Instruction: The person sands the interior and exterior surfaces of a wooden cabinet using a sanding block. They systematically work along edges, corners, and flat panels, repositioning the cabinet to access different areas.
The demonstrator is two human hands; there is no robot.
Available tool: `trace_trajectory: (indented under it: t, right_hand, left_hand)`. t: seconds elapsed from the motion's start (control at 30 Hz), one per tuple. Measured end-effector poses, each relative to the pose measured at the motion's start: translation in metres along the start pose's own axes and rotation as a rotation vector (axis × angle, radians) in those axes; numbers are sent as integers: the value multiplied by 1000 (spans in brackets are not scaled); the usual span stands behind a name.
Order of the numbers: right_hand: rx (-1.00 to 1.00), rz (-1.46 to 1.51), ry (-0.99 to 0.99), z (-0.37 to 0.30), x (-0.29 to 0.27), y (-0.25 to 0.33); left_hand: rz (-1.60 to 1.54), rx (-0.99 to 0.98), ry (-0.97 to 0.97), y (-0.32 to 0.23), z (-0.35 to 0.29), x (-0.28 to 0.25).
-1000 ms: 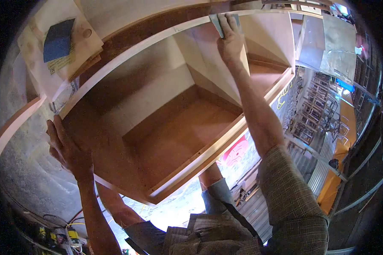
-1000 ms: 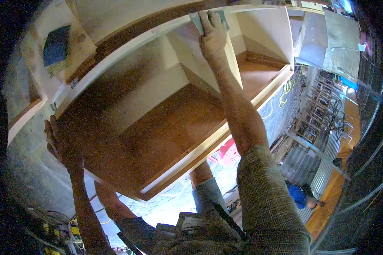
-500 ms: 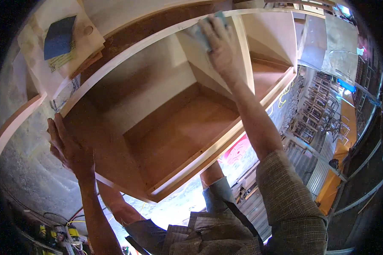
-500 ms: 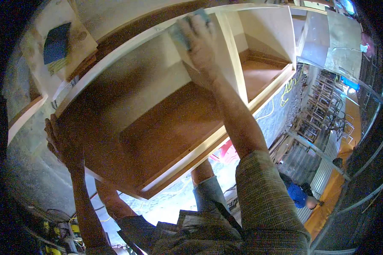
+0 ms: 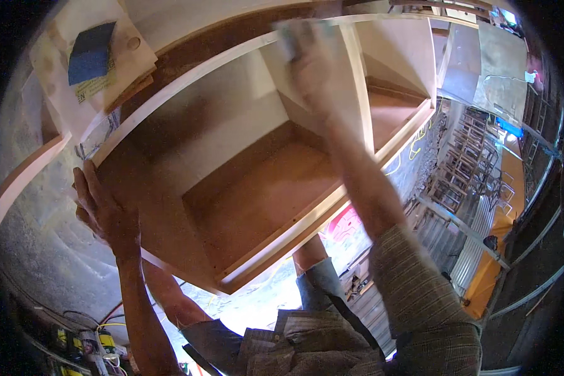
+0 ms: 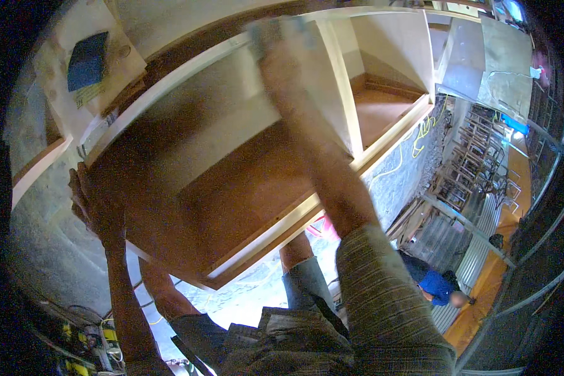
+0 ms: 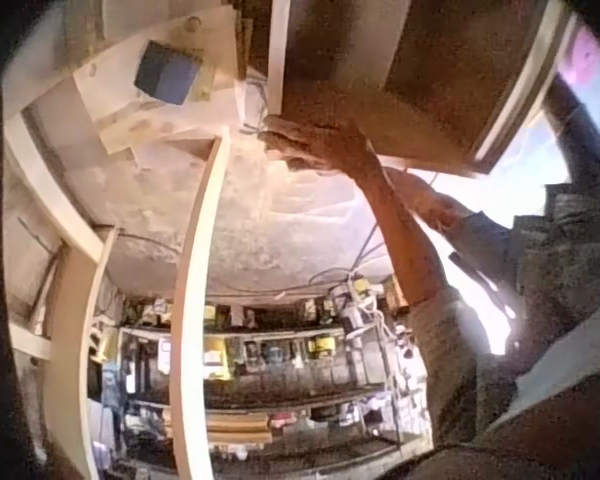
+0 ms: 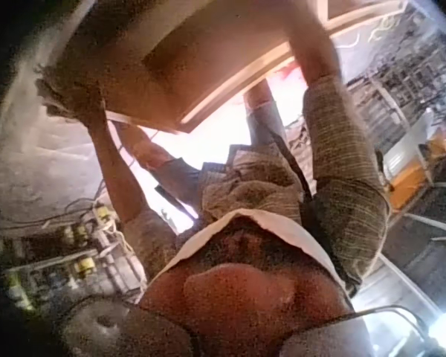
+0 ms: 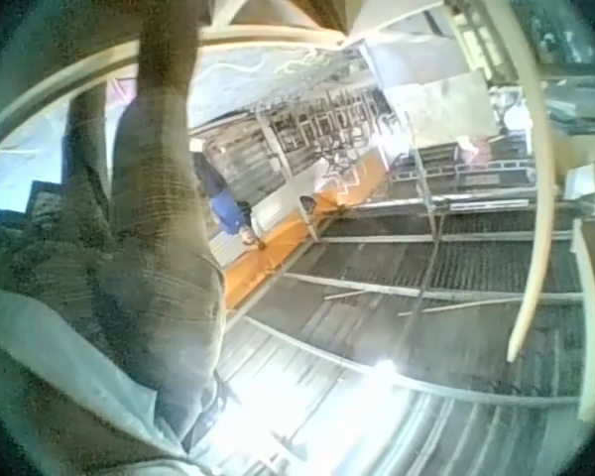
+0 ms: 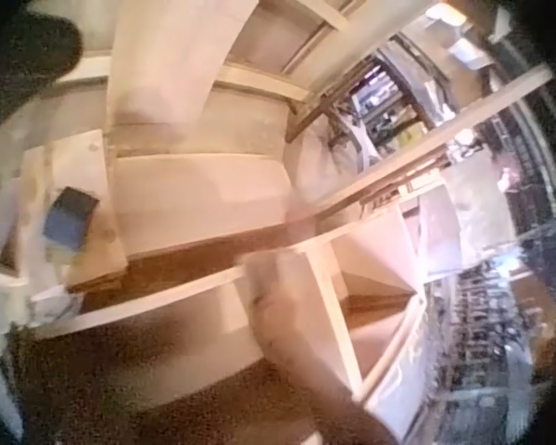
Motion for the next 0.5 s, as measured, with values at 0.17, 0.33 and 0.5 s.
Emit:
trace_trajectory:
  t: [0.17, 0.33, 0.5]
  right_hand:
    - [-614, 440, 90, -104, -14, 181]
    - [511, 824, 679, -151, -58, 30]
    - [818, 983, -6, -217, -168, -98]
  left_hand:
    - [101, -1, 80, 7, -3, 5]
    - [554, 28, 121, -16, -1, -3]
    - [264, 175, -66, -24, -1, 30]
Point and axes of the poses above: each hand's wrist, its own z-axis towards the middle knuckle, its own x-axis out of the palm, y = z × x, the point moved 7 cm from there along z, towards the middle knuckle, and after that the axes turned 6 degrees about -y, right-handed, at the moved point
